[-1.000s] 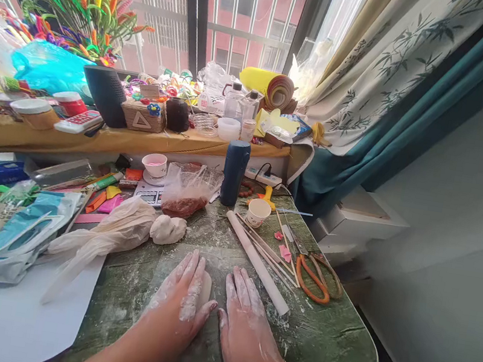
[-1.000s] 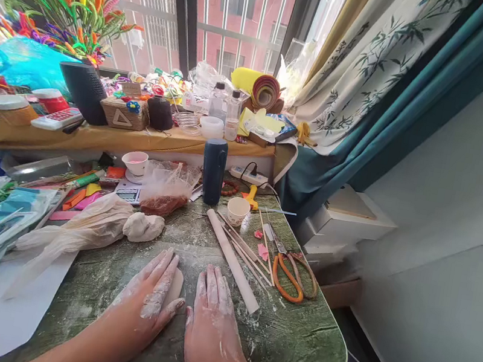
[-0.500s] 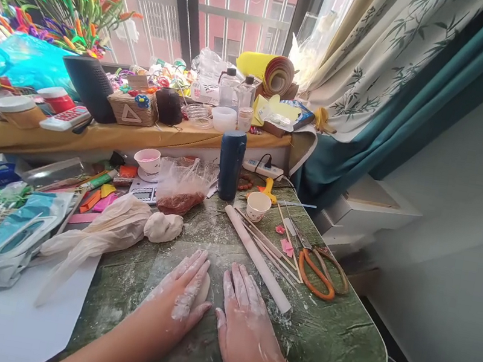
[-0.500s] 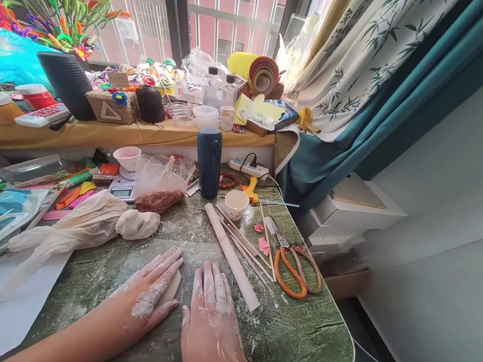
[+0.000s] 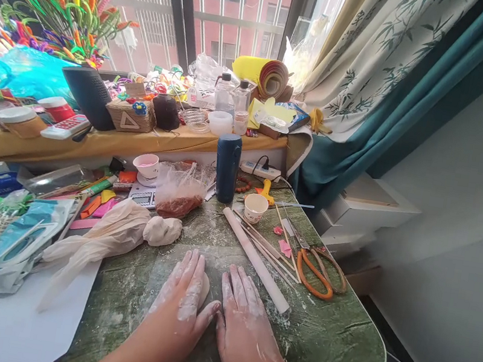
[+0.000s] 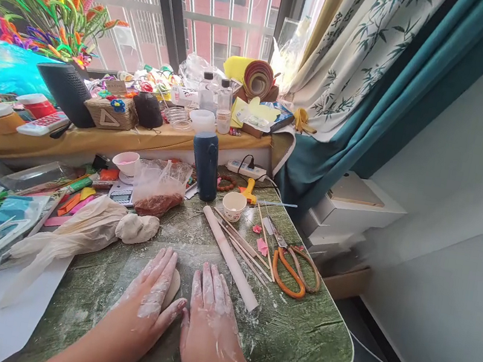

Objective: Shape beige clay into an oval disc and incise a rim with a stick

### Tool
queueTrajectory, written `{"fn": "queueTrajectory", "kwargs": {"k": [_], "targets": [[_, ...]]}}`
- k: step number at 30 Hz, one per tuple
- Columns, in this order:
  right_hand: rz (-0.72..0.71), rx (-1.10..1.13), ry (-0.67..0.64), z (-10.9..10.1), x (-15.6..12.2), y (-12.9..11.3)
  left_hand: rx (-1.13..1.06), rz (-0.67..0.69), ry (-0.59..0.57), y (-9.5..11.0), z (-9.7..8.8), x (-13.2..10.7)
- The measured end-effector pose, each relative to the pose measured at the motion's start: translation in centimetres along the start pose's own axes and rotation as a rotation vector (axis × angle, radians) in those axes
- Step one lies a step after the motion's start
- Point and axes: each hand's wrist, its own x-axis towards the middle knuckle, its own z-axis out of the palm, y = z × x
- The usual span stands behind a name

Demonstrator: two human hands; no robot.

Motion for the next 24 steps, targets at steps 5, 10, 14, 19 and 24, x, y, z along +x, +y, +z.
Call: {"fn": "queueTrajectory", "kwargs": {"k": [5, 10, 14, 19, 24], "targets": [[0.000, 0.024, -0.007, -0.2, -0.1, 0.0, 0.043, 0.089, -0.029, 0.1, 0.7, 0.5], [-0.004, 0.061, -0.056, -0.9, 0.0, 0.0, 0.011, 0.262, -0.179, -1.1, -1.7, 1.4], [-0.004, 0.065, -0.056, -0.8, 0.0, 0.0, -0.062, 0.398, -0.312, -2.0, -4.0, 2.6], [-0.011, 0.066, 0.001, 0.0, -0.2, 0.2, -0.111, 0.521, -0.409, -2.3, -5.7, 3.1], [-0.034, 0.071, 0.059, -0.1, -0.4, 0.2, -0.046, 0.140, -0.109, -0.7, -3.8, 1.0]]}}
